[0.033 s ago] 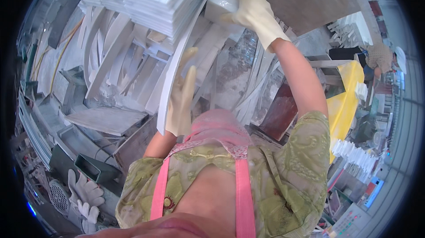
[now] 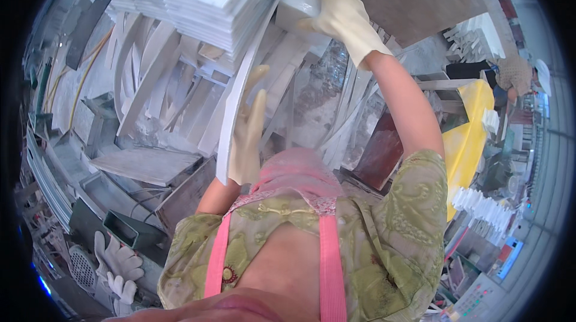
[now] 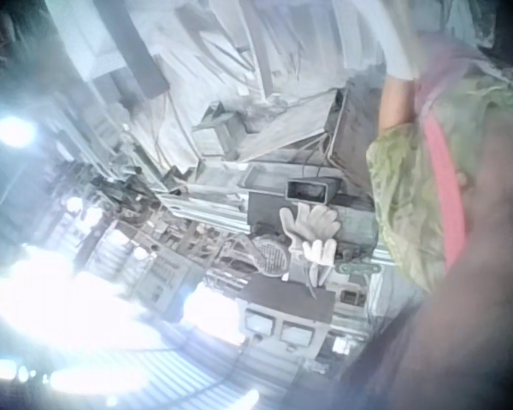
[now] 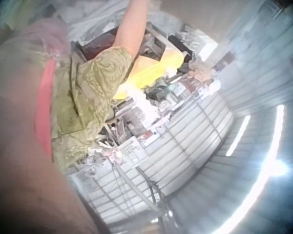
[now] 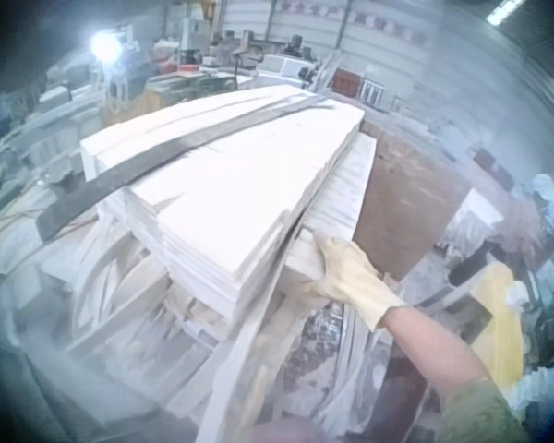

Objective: The person repeatedly picks up white rectangular plasterboard pieces from a conveyor and stacks them into a growing pile. The person handles the boards one at a time, aligning them as they place them on the stack.

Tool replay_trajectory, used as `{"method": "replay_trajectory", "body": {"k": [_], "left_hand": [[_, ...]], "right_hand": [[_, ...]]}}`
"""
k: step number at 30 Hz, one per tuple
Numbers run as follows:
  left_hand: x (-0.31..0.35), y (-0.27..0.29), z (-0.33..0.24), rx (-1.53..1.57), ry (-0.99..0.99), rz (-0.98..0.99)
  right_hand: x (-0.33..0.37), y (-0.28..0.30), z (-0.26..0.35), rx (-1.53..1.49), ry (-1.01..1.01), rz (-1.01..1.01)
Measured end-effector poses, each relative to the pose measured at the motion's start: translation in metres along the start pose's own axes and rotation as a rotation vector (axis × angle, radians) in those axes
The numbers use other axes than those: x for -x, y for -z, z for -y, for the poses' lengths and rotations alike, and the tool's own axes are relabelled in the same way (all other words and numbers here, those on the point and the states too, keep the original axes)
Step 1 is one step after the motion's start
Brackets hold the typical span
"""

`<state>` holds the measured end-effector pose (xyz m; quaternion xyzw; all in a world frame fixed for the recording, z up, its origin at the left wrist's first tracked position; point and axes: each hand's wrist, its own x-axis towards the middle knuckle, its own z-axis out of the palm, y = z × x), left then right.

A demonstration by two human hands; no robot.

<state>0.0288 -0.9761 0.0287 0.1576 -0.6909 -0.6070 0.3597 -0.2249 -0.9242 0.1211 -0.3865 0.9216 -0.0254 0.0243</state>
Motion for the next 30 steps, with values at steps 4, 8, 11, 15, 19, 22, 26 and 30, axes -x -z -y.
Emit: {"method": "replay_trajectory", "body": {"k": [4, 8, 11, 15, 19, 22, 26, 30], "left_hand": [[0.001, 0.0, 0.001, 0.086, 0.05, 0.053], [0.011, 0.006, -0.006, 0.204, 0.146, 0.03], [0.013, 0.01, -0.01, 0.225, 0.091, -0.115], [0.006, 0.02, -0.006, 0.127, 0.014, -0.377], [-0.004, 0.031, -0.001, -0.049, 0.177, -0.519], [-0.006, 0.026, 0.004, 0.002, 0.355, -0.635], [0.005, 0.01, 0.002, 0.02, 0.347, -0.585], [0.022, 0.011, -0.007, 0.064, 0.405, -0.457]], "right_hand": [[-0.001, -0.002, -0.011, 0.123, 0.276, -0.311], [-0.013, -0.015, -0.018, 0.024, 0.241, -0.204], [-0.018, -0.023, -0.019, 0.148, 0.258, -0.233], [-0.016, -0.024, -0.019, 0.155, 0.296, -0.241], [-0.015, -0.027, -0.02, 0.066, 0.311, -0.322], [-0.021, -0.039, -0.026, 0.039, 0.274, -0.299], [-0.026, -0.053, -0.038, 0.141, 0.428, -0.569], [-0.002, -0.058, -0.052, -1.285, 0.037, -0.455]]}}
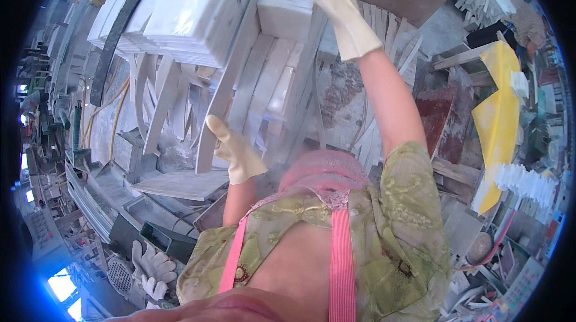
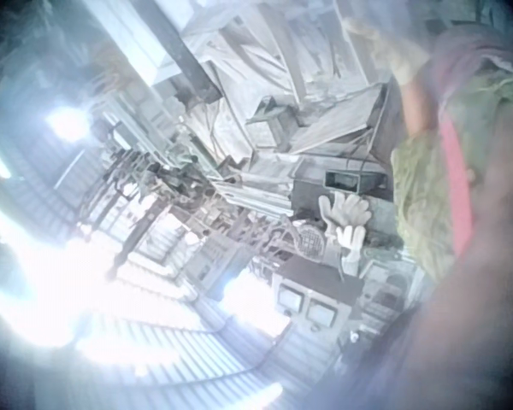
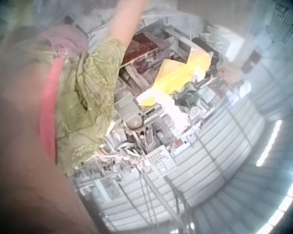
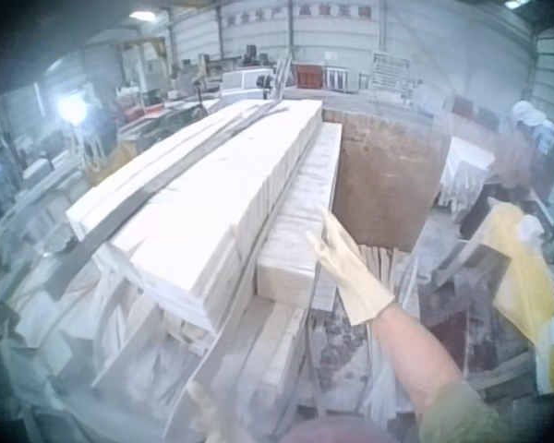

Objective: The person repeatedly picks up white rectangular plasterboard pieces from a conveyor and stacks them into a growing pile. The person handles the boards one at a time, aligning them as they place them on the stack.

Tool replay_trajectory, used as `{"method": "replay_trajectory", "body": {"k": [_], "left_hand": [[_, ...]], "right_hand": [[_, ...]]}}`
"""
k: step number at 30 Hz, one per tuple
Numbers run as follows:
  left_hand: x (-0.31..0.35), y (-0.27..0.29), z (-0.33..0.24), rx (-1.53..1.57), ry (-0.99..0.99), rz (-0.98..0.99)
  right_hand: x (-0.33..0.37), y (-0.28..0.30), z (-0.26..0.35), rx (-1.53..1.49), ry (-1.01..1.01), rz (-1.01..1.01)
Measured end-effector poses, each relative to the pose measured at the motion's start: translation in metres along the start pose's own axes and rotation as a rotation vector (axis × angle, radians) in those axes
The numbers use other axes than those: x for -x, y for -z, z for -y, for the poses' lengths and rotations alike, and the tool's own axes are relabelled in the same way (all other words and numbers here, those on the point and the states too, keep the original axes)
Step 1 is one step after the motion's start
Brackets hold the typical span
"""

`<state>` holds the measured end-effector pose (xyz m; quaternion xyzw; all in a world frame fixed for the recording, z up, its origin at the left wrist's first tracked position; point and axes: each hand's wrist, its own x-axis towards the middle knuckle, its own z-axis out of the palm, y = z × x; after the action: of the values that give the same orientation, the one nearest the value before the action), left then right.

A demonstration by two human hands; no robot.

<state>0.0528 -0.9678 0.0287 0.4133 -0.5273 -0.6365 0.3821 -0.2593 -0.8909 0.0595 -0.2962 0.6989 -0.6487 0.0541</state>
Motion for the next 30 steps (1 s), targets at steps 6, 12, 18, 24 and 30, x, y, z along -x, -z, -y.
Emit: {"method": "replay_trajectory", "body": {"k": [6, 12, 18, 24, 30], "left_hand": [[-0.009, 0.006, 0.011, -0.129, -0.03, -0.065], [-0.036, 0.017, 0.028, -0.31, -0.089, -0.253], [-0.042, 0.024, 0.028, -0.305, -0.277, -0.145], [-0.039, 0.018, 0.014, -0.108, -0.344, 0.1], [-0.035, 0.015, 0.018, -0.007, -0.325, 0.086]], "right_hand": [[0.058, 0.012, 0.0, -0.19, -0.225, -0.014], [0.036, -0.037, -0.018, -0.461, -0.237, -0.036], [0.019, -0.05, -0.06, -0.285, -0.14, 0.006], [0.025, -0.013, -0.094, 0.016, -0.051, 0.073], [0.042, 0.033, -0.082, 1.691, -0.134, 0.028]]}}
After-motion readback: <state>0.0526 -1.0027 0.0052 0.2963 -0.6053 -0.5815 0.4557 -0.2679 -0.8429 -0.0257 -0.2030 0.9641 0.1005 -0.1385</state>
